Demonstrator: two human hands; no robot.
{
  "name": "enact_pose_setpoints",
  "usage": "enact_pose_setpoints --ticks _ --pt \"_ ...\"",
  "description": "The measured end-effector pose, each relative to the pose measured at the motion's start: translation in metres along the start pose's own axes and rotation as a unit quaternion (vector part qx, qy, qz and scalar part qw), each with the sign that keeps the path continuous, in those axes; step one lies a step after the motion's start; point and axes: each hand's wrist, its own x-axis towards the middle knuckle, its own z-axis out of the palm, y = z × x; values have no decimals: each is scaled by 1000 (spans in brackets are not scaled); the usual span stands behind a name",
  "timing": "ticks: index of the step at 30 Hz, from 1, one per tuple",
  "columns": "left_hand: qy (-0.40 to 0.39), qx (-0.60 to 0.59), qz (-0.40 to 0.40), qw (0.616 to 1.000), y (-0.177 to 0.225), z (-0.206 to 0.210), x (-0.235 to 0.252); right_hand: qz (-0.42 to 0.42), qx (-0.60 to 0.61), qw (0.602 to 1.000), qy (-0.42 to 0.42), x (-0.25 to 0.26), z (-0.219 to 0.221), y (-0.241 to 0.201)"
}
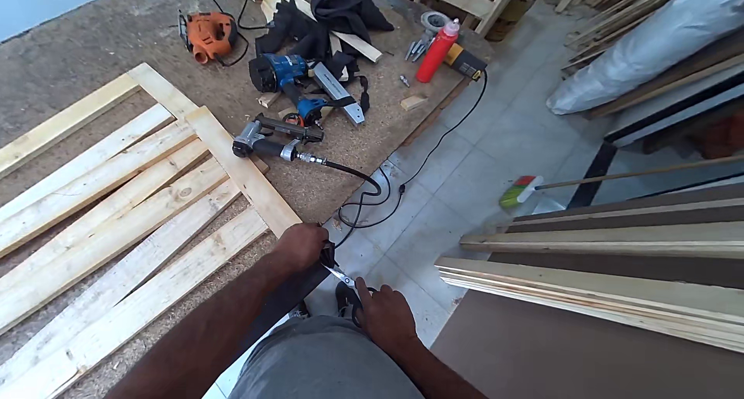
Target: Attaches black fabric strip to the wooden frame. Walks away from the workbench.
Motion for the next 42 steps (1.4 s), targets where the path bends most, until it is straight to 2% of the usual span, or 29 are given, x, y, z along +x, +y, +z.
enact_pose_setpoints --ticks 4,8,12,19,25,32,42 --pt "-5 7 15 1000 -1 -3 3 -24 -6 997 67 -2 15 4" --pt "-14 8 16 1000 -3 -6 4 -2 20 997 73 0 31 9" --pt "-29 35 19 999 -2 -8 9 39 19 998 44 3 33 3" --pt "-44 45 29 998 -5 -7 23 47 0 993 108 -5 51 6" --pt "-51 70 52 995 -3 -9 24 70 5 998 4 13 22 -16" --pt "-37 52 64 996 -10 -7 23 48 13 999 -5 20 16 -22" --pt "-54 62 66 994 -9 -12 25 48 -38 998 -2 46 10 -31"
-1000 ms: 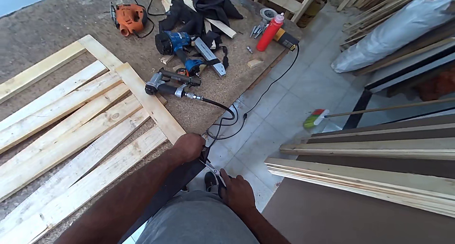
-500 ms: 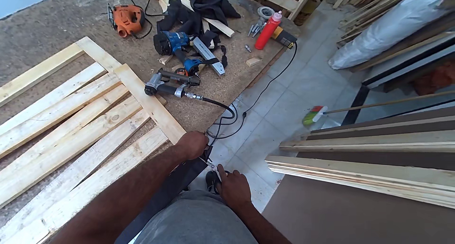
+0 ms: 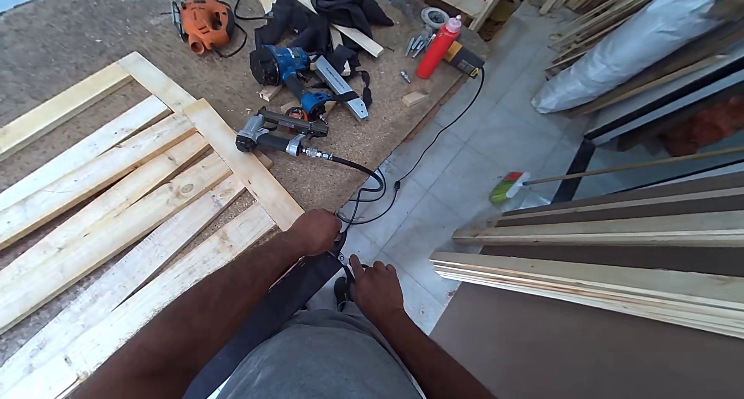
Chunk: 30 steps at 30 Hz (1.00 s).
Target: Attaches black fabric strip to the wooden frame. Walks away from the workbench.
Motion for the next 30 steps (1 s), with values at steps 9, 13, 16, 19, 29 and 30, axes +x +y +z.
enact_pose_setpoints --ticks 9,13,16,19,29,30 --pt "157 -171 -3 973 -16 -71 -19 36 7 999 -31 12 -18 9" --pt "206 -224 -6 953 -22 -86 -39 40 6 997 -65 13 -25 1" --pt "266 -344 16 901 -25 -90 -54 61 55 995 -54 20 -29 -2" --pt "336 -479 -10 811 -34 -79 -64 159 186 969 -25 19 -36 12" --pt "126 -492 -171 844 -75 -20 -32 176 370 907 -94 3 -36 85" --pt "166 -519 -183 818 -85 -23 -24 162 380 905 -101 13 -39 89"
